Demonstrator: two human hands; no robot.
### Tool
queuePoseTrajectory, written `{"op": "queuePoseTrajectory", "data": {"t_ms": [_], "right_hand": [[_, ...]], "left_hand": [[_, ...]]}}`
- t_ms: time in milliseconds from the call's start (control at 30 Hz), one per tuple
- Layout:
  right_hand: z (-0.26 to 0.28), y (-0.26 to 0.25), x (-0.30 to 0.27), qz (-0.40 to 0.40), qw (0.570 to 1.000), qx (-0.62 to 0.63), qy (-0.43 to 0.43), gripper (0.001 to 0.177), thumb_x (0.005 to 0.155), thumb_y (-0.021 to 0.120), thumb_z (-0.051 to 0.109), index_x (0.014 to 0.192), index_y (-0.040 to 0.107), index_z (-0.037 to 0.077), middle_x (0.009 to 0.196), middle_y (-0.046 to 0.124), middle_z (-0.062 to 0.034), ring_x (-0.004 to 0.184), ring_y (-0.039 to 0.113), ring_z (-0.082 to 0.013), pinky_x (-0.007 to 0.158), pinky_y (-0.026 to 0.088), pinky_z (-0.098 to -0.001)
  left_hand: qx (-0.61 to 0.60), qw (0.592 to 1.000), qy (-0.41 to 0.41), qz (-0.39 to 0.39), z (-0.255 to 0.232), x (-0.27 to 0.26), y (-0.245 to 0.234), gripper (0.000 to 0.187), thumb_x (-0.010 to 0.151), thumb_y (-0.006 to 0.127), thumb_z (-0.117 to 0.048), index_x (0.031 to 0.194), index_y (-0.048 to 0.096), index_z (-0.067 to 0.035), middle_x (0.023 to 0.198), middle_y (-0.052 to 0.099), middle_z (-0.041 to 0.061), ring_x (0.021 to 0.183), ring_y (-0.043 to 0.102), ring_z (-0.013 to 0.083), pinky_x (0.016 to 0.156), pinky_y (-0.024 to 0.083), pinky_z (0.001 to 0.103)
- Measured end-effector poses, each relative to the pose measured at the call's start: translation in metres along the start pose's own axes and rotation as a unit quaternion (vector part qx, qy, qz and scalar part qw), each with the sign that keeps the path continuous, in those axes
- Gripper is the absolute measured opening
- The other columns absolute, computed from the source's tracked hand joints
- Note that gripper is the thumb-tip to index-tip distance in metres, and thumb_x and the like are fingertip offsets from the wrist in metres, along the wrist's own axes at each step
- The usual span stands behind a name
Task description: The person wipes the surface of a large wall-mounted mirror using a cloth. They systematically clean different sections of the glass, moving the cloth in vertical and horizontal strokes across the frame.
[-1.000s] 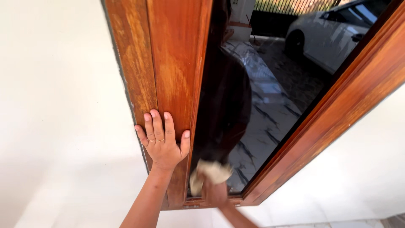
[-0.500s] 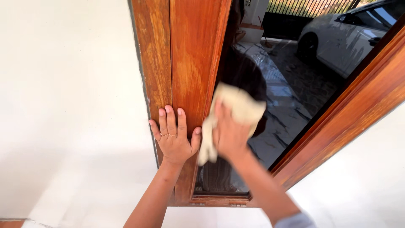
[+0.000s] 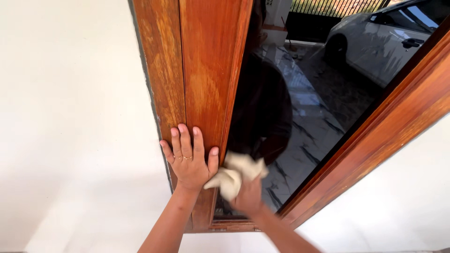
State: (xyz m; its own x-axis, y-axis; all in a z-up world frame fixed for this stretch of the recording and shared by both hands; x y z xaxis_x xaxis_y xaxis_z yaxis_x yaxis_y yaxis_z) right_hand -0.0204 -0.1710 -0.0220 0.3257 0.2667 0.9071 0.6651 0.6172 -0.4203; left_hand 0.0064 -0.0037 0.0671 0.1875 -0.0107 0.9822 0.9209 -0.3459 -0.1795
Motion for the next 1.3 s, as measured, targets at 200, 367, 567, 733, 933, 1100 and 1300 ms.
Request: {"op": "queuePoseTrajectory", "data": {"t_ms": [200,367,567,733,933,1100,1300], "right_hand": [[0.011,0.069,-0.242,0.333,0.941,-0.065,0.024,0.060,0.087,0.057,0.020,0.142,0.055,-0.002,0.137,0.060,-0.0202,0.124,0.053,-0.0413,0.104,0.032,-0.0586],[-0.031,0.051,-0.248,0.154,0.920,-0.337,-0.129,0.031,0.101,0.064,0.015,0.122,0.070,-0.007,0.090,0.063,-0.0158,0.074,0.061,-0.0304,0.061,0.051,-0.0459],[-0.123,-0.042,-0.027,0.023,0.958,-0.256,0.130,0.062,0.082,0.049,0.016,0.130,0.050,-0.022,0.124,0.057,-0.0422,0.116,0.053,-0.0573,0.109,0.022,-0.0714],[-0.146,-0.166,0.170,-0.163,0.951,-0.239,0.111,0.062,0.116,0.024,0.033,0.170,0.014,0.002,0.173,0.008,-0.0198,0.161,0.001,-0.0333,0.130,-0.002,-0.0513],[-0.113,-0.135,0.152,-0.188,0.948,-0.252,0.046,0.074,0.110,0.038,0.049,0.161,0.022,-0.003,0.169,0.021,-0.0229,0.159,0.006,-0.0414,0.129,-0.004,-0.0646],[-0.116,-0.025,-0.035,0.050,0.972,-0.170,0.157,0.047,0.085,0.063,0.045,0.076,0.063,-0.001,0.075,0.060,-0.0234,0.073,0.058,-0.0439,0.069,0.041,-0.0610],[-0.083,0.030,-0.266,0.189,0.944,-0.146,0.226,0.030,0.086,0.055,0.020,0.105,0.065,0.000,0.098,0.067,-0.0211,0.084,0.061,-0.0363,0.079,0.045,-0.0502]], "left_hand": [[0.002,1.000,0.016,-0.012,-0.002,-0.002,-0.001,0.065,0.109,0.048,-0.043,0.154,0.047,0.003,0.164,0.031,0.028,0.157,0.019,0.0393,0.129,0.006,0.059],[0.001,1.000,0.012,0.002,0.000,-0.001,-0.003,0.067,0.108,0.049,-0.044,0.155,0.047,0.004,0.164,0.030,0.029,0.157,0.018,0.0400,0.128,0.005,0.059],[0.001,1.000,0.010,0.007,0.000,-0.003,0.000,0.067,0.107,0.051,-0.044,0.155,0.046,0.003,0.165,0.029,0.028,0.158,0.016,0.0393,0.129,0.004,0.059],[0.005,1.000,0.010,0.005,0.000,-0.003,0.000,0.068,0.107,0.052,-0.044,0.155,0.046,0.004,0.165,0.028,0.028,0.158,0.016,0.0385,0.129,0.003,0.058],[0.003,1.000,0.007,0.004,-0.002,-0.004,0.001,0.068,0.107,0.051,-0.043,0.156,0.046,0.004,0.165,0.028,0.028,0.158,0.015,0.0396,0.129,0.003,0.059],[-0.002,1.000,0.004,0.008,-0.001,-0.004,0.001,0.069,0.108,0.051,-0.044,0.157,0.042,0.004,0.166,0.025,0.027,0.159,0.015,0.0399,0.129,0.002,0.060],[0.004,1.000,0.006,0.008,-0.001,-0.006,0.003,0.070,0.108,0.050,-0.044,0.157,0.042,0.004,0.167,0.025,0.028,0.158,0.016,0.0402,0.129,0.004,0.060]]}}
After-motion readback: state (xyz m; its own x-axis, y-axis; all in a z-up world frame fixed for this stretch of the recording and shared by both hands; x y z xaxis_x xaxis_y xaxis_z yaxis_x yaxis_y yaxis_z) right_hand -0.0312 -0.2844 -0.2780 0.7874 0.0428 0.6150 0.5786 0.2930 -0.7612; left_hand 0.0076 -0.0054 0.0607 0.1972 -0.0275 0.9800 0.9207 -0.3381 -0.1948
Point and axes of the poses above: each hand's wrist, its own x-axis towards the middle knuckle, its own y-axis out of the palm, z = x × y, the point moved 6 cm from there along x, towards the middle knuckle
